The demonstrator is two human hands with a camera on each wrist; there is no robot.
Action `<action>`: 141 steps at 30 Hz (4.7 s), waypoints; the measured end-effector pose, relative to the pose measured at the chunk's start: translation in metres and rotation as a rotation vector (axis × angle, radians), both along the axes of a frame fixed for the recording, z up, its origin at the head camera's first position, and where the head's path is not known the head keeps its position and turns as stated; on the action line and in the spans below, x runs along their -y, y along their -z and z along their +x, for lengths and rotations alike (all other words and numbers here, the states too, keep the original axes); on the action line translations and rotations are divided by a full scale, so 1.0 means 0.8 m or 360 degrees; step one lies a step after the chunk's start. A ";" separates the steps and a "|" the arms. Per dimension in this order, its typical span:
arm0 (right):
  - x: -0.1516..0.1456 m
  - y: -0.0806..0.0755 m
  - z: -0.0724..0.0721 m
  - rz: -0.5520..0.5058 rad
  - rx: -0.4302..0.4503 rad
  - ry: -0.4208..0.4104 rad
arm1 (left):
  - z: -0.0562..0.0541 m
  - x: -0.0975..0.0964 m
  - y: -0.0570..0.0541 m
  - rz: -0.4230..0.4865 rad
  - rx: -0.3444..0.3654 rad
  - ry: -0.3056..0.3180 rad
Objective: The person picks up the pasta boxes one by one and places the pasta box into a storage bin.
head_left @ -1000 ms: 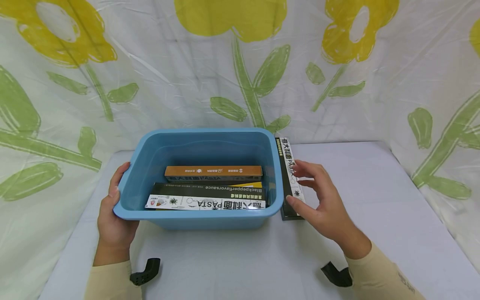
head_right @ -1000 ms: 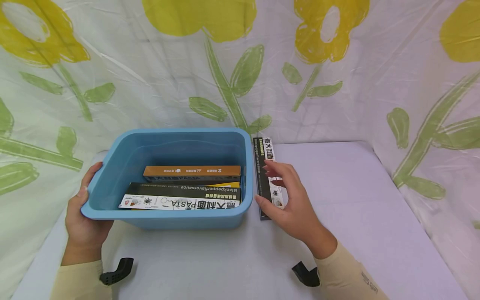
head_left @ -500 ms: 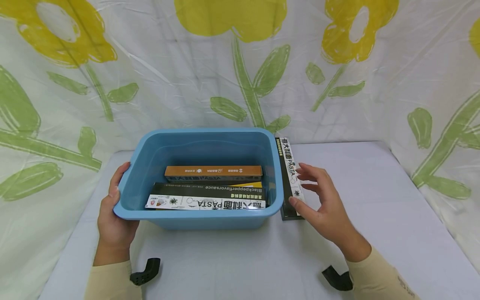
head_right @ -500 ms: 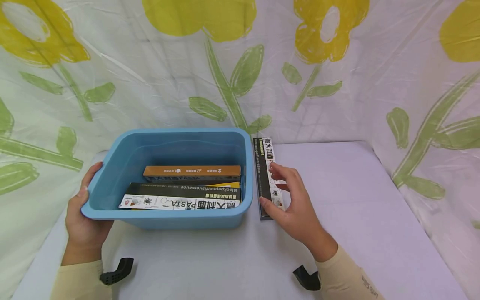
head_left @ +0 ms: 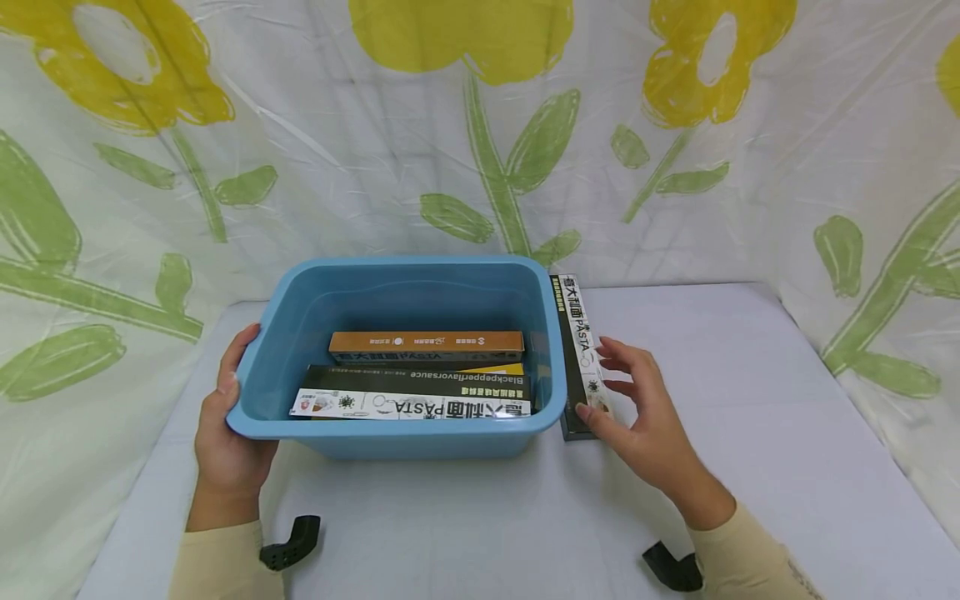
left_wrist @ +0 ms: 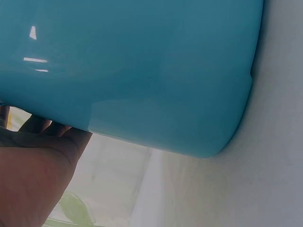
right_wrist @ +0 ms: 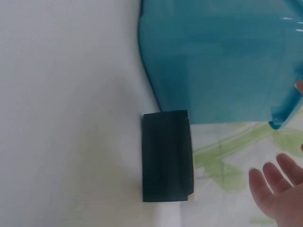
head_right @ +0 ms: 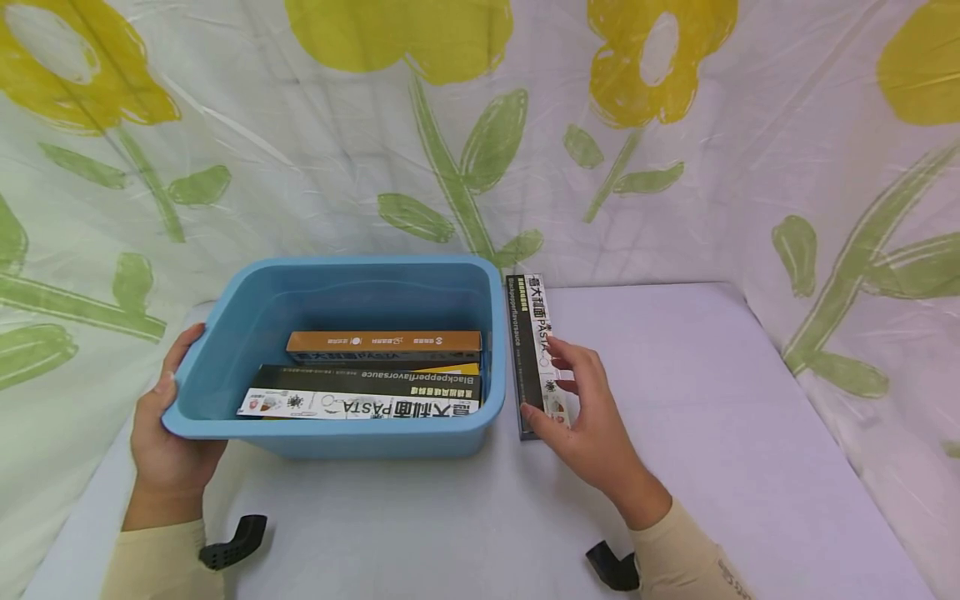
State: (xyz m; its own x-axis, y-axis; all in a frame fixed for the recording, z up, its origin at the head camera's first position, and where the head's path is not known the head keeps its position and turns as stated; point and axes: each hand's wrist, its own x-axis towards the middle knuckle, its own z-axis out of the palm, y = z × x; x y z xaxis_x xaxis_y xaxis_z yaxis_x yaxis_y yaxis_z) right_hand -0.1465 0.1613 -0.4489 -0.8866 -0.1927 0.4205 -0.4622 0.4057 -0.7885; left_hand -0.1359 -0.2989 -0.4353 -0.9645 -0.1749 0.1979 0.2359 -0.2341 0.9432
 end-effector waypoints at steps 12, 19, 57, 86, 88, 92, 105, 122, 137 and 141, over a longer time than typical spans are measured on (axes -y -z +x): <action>-0.002 0.021 -0.001 0.0111 0.0143 0.0074 | 0.000 -0.001 0.000 0.0000 -0.0002 0.0002; -0.002 0.030 0.001 0.0124 0.0171 0.0077 | 0.000 -0.002 -0.002 -0.0002 0.0000 0.0007; -0.003 0.085 -0.009 0.0404 0.0486 0.0091 | 0.002 0.000 -0.002 -0.0020 0.0008 -0.0005; -0.005 0.089 -0.009 0.0557 0.0446 0.0206 | 0.000 0.001 -0.001 0.0000 0.0007 0.0018; -0.005 0.088 -0.009 0.0549 0.0449 0.0204 | 0.000 0.001 0.000 0.0005 0.0006 0.0019; -0.006 0.087 -0.009 0.0489 0.0444 0.0188 | 0.000 0.002 0.000 0.0015 0.0003 0.0020; -0.007 0.080 -0.005 0.0246 0.0380 0.0231 | 0.000 0.001 -0.001 -0.0002 0.0004 0.0023; -0.005 0.070 -0.001 -0.0014 0.0162 0.0399 | 0.000 0.000 -0.004 0.0002 -0.0002 0.0024; -0.002 0.064 0.001 -0.0034 0.0096 0.0515 | 0.000 -0.002 -0.003 -0.0019 0.0011 0.0003; -0.002 0.063 0.001 0.0006 0.0075 0.0559 | 0.000 -0.002 -0.005 -0.0020 0.0017 0.0001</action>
